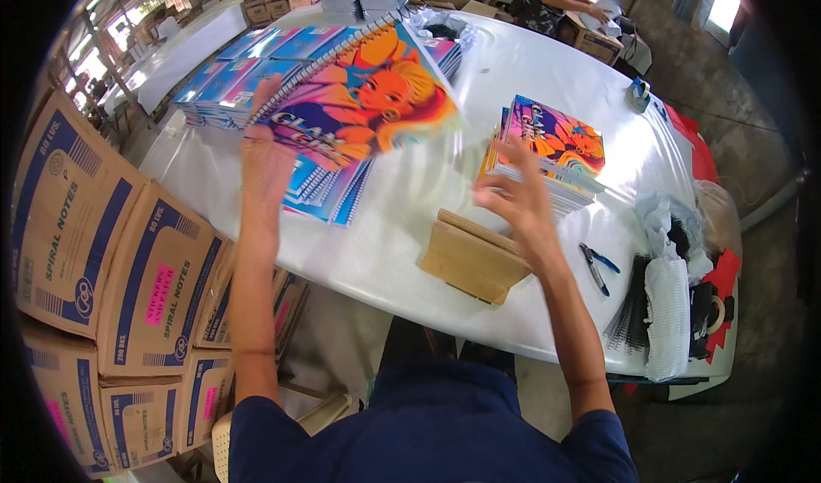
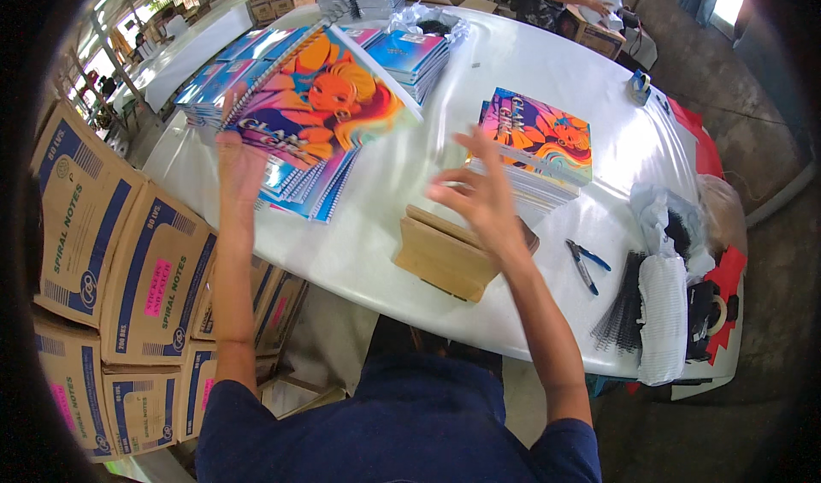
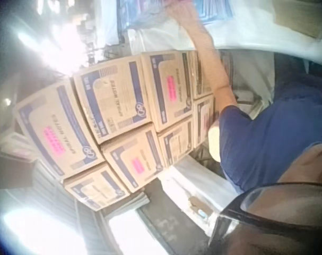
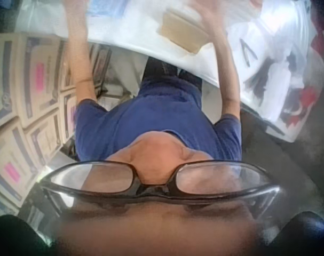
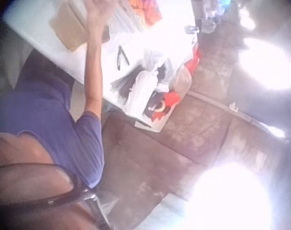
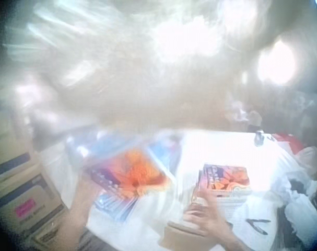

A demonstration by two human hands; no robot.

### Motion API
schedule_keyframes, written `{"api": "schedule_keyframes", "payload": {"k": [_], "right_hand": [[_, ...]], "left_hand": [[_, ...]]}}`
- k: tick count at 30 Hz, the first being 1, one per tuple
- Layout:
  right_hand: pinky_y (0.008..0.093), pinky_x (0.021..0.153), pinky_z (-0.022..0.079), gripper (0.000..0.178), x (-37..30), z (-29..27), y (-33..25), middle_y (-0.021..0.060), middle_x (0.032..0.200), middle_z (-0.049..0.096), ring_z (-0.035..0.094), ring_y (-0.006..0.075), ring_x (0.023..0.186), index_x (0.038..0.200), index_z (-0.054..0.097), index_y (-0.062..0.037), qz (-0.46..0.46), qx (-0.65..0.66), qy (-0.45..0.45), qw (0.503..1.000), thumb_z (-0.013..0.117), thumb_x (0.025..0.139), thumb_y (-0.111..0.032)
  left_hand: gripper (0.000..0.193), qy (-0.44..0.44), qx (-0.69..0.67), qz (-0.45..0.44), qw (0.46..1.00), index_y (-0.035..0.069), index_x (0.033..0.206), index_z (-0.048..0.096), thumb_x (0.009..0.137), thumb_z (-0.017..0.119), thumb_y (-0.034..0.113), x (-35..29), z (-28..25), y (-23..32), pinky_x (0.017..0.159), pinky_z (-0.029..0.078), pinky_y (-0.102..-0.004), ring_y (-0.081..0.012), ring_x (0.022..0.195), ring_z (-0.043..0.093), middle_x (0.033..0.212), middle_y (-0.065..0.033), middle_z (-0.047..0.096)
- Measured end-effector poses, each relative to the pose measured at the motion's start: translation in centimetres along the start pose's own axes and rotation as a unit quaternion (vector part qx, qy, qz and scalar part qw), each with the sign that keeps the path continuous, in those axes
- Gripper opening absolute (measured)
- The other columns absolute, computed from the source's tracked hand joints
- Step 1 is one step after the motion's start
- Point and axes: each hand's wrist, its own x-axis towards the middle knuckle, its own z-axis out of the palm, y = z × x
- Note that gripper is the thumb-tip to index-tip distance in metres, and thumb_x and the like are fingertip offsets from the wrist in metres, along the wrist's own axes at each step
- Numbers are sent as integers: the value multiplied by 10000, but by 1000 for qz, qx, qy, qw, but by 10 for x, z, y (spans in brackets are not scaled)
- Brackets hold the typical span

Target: The person assembles spiral notebooks by stacking covers and paper, inserting a wire coil into the holes, and using pliers to trim and secure the wire.

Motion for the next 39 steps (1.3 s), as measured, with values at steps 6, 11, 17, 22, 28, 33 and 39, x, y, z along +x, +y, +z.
{"api": "schedule_keyframes", "payload": {"k": [6,11,17,22,28,33,39], "right_hand": [[327,628,488,506,55,77,5,91,1149,636,633,207,759,1268,571,-33,-1,-50,-156,987,692,780,28],[365,712,506,334,109,143,44,72,1099,654,638,249,904,1102,680,-109,-372,-289,-79,879,685,781,-18],[411,909,473,293,96,105,56,99,1144,653,603,323,1057,1073,686,-89,-339,-404,-240,815,691,782,-57],[371,850,493,316,108,-97,11,154,1044,640,627,294,963,1070,671,-60,-233,-494,119,829,741,800,-210],[314,582,487,511,92,-228,21,95,695,640,590,173,589,808,655,54,213,-342,252,880,860,659,-390],[339,548,438,429,81,-254,10,101,645,634,563,159,569,707,662,50,110,-443,257,852,828,718,-345],[278,645,487,176,31,-186,-21,57,807,684,611,122,697,835,645,11,-29,-216,226,949,768,768,-94]], "left_hand": [[700,-66,-111,-93,987,148,1435,401,848,630,454,15,-28,-18,1083,370,-447,-218,1263,459,1402,-38,461],[670,23,94,-309,946,155,1482,328,930,584,435,65,-129,18,978,428,-411,-209,1190,508,1306,-54,513],[655,-156,468,-384,780,127,1454,413,870,677,259,26,-197,-1,1073,325,-378,-214,1290,433,1453,-105,439],[741,-173,498,-350,774,117,1458,397,795,727,140,13,-205,-14,1142,237,-376,-298,1397,321,1506,-166,367],[667,-157,621,-89,762,205,1416,470,799,716,134,19,-129,-59,1157,203,-427,-395,1421,252,1509,-159,364],[602,-178,489,-98,848,95,1395,489,835,701,159,12,15,-102,1168,168,-383,-245,1435,270,1479,-148,418],[745,-129,290,-150,936,53,1484,304,867,700,184,-17,143,-107,1137,238,-362,-247,1424,276,1481,-198,382]]}}
